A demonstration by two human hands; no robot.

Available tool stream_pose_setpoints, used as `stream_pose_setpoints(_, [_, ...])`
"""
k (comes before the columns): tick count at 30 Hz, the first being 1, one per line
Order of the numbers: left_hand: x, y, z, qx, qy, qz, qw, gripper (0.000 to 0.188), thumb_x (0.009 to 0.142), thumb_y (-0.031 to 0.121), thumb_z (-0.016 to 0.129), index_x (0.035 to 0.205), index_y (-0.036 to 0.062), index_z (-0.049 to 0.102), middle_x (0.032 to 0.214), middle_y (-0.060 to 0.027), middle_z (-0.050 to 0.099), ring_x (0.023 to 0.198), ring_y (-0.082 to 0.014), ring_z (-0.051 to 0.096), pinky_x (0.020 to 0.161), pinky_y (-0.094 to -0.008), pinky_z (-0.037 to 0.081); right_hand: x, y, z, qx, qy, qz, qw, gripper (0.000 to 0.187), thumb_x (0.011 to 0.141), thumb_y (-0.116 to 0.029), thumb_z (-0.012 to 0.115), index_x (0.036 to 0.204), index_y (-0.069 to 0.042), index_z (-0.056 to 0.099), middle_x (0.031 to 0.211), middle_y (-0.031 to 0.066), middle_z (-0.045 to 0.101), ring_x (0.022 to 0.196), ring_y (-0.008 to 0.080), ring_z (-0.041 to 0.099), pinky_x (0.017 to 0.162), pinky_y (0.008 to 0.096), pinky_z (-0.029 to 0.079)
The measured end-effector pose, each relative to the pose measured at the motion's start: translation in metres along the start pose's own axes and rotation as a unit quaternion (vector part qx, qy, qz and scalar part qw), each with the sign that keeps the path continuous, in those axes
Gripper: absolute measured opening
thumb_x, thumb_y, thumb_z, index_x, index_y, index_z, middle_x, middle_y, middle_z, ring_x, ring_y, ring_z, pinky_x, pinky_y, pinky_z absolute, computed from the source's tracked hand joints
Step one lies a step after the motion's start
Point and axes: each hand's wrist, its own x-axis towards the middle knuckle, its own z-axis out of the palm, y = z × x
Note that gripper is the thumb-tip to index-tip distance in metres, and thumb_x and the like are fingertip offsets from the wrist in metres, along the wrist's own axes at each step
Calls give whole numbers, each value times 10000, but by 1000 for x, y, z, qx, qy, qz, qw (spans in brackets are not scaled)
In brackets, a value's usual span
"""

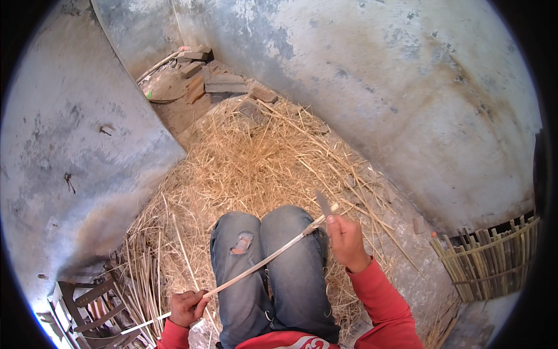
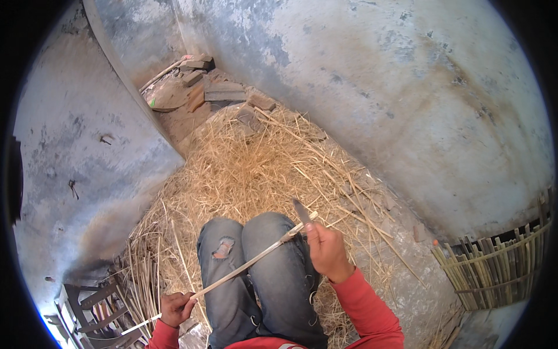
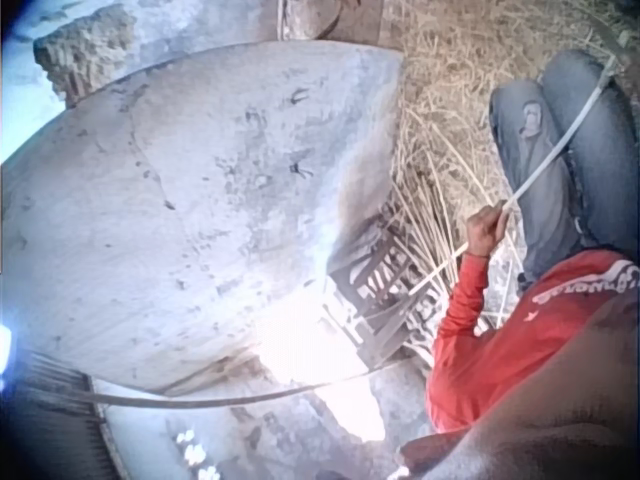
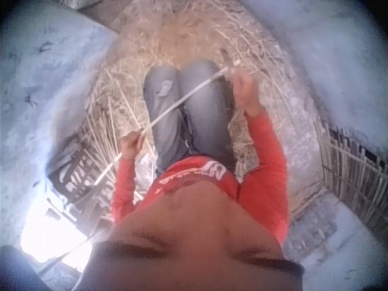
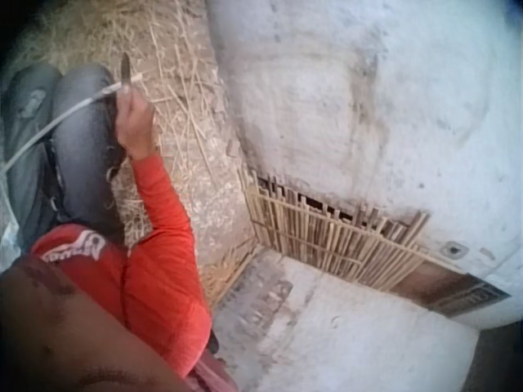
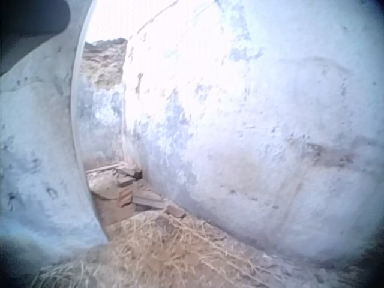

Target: The person peels and whittles a thin wooden stick using a small knife.

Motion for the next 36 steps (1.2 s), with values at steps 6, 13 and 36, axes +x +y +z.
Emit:
stream_pose_setpoints(6, [2, -1, 6, -1, -2, -5, 1000, 174, 861, 97, 824, 1027, 54, 796, 578, -74, 554, 447, -218, 555, 450, -352, 423, -6, -1, 12, -8, -12, -17, 1000, 356, 1094, -226, 514, 829, -1, 593, 609, 220, 511, 489, 362, 517, 506, 443, 387])
stream_pose_setpoints(13, [3, -7, 13, -22, -1, -4, 1000, 165, 858, 74, 798, 1020, 43, 791, 574, -81, 571, 450, -222, 565, 454, -354, 428, -1, 7, 5, 60, -92, 33, 993, 438, 1117, -292, 483, 793, -10, 568, 589, 110, 510, 509, 245, 512, 533, 387, 404])
stream_pose_setpoints(36, [-6, 0, 6, 86, 33, 23, 995, 203, 827, 135, 844, 1016, 88, 785, 587, -55, 537, 477, -238, 575, 474, -371, 453, 3, -3, -16, 142, 45, 80, 986, 321, 1071, -234, 566, 833, -33, 644, 553, -6, 526, 451, 74, 472, 446, 262, 359])
